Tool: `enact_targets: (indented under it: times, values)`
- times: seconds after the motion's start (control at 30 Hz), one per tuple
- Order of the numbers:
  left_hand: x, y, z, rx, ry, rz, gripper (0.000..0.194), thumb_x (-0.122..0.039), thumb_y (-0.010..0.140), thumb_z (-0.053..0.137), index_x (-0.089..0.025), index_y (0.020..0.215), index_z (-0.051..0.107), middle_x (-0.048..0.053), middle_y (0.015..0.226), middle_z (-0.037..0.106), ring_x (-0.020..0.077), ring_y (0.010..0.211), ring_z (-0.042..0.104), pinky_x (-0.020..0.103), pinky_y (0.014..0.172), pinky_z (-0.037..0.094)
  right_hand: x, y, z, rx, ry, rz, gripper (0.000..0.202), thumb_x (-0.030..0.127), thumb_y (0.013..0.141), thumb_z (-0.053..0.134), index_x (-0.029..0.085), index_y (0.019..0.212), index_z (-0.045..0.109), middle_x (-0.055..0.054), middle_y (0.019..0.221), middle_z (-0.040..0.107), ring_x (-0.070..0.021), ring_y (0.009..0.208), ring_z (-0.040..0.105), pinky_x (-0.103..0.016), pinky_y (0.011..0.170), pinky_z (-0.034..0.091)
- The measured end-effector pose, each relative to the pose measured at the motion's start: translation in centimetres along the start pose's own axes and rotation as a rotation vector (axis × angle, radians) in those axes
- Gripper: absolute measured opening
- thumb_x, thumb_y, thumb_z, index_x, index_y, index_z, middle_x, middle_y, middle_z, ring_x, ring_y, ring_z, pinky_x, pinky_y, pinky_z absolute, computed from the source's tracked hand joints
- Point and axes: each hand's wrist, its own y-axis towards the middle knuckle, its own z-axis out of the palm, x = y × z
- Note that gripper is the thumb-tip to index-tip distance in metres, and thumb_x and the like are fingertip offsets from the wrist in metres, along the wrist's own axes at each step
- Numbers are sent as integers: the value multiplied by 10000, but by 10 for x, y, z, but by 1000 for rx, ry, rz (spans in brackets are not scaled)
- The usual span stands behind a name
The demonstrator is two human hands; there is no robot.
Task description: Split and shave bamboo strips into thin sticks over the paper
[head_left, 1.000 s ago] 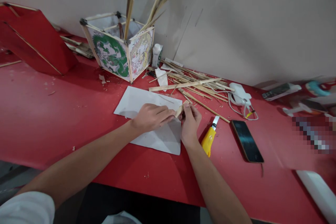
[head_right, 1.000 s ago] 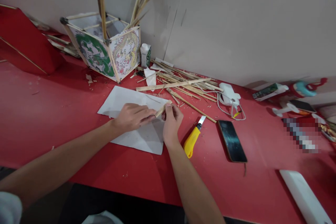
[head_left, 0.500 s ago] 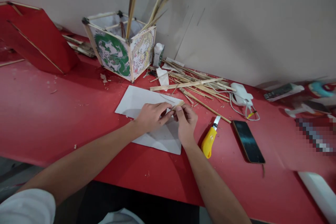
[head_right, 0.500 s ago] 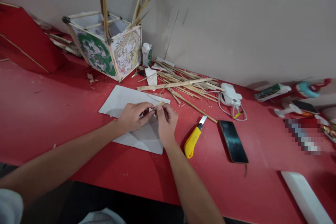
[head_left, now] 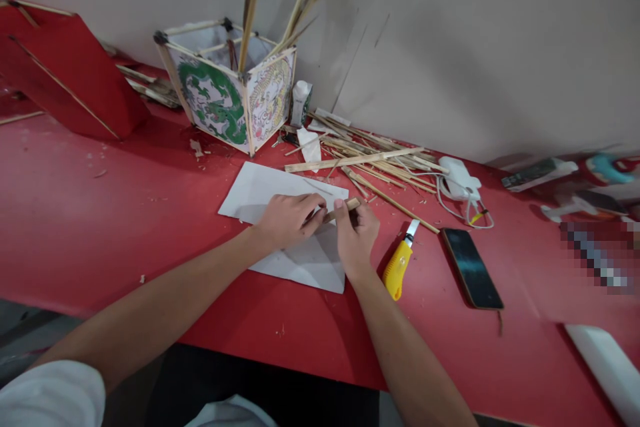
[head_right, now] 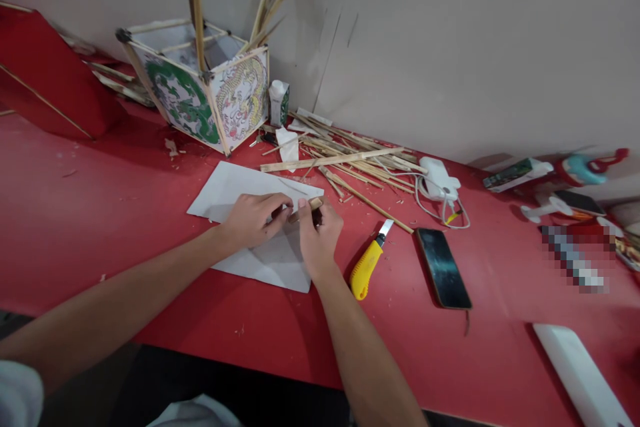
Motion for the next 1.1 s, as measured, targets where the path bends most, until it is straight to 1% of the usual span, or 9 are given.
enact_targets:
  times: [0.07,0.17,0.27,0.33,0.53,0.67,0.8,1.0,1.1]
  values:
    - [3,3,0,29,24,-77,195,-314,984,479,-247,1029,657,15,893,769,192,723,696,297,629,409,-3,2,-2,-1,-28,50,335,418,954,627,230,705,504,53,627,495,-116,572,446,-256,562,364]
    - [11,7,4,96,80,-170,172,-271,949,511,-257,1006,673,38,869,763,220,724,695,317,659,438,-9,3,-3,73,-86,85,285,434,960,608,230,773,538,59,629,499,-118,562,457,-252,561,361]
    - [16,10,9,167,98,-199,178,-255,931,519,-259,991,687,54,873,760,241,744,701,336,684,465,-13,4,-3,166,-186,65,250,450,981,567,223,898,632,41,656,561,-131,573,507,-253,580,375]
    - [16,11,10,180,101,-202,189,-262,934,512,-255,994,691,63,888,763,252,762,708,347,695,474,-14,5,-3,207,-251,49,240,442,987,555,226,959,654,25,692,604,-141,595,543,-257,600,387]
    - [16,11,10,191,64,-220,221,-286,950,492,-245,1034,692,90,936,761,283,808,712,390,747,496,-12,8,-5,325,-435,-8,214,384,983,551,231,833,565,18,690,617,-149,611,567,-265,635,372]
    - [17,12,9,220,78,-222,221,-288,940,509,-257,1068,687,76,944,761,275,816,711,382,759,497,-10,7,-5,422,-472,-75,215,393,988,529,234,847,555,16,670,593,-154,597,553,-268,610,343]
    - [17,11,10,190,82,-210,207,-293,951,498,-254,1034,683,74,917,757,270,787,705,370,726,485,-14,10,-5,440,-586,-39,228,355,1008,455,224,875,586,-16,663,614,-182,594,563,-289,598,311]
    - [18,11,11,182,72,-207,199,-273,949,486,-266,1005,677,59,888,752,260,763,697,356,696,471,-17,12,-5,388,-734,-23,282,346,1024,407,212,858,591,-41,641,616,-195,562,540,-310,579,260]
    - [19,12,10,192,53,-211,179,-258,929,518,-263,1017,674,55,891,752,252,767,694,352,703,471,-11,7,-1,482,-664,-105,287,341,1034,394,217,874,598,-45,675,645,-189,580,568,-305,588,289]
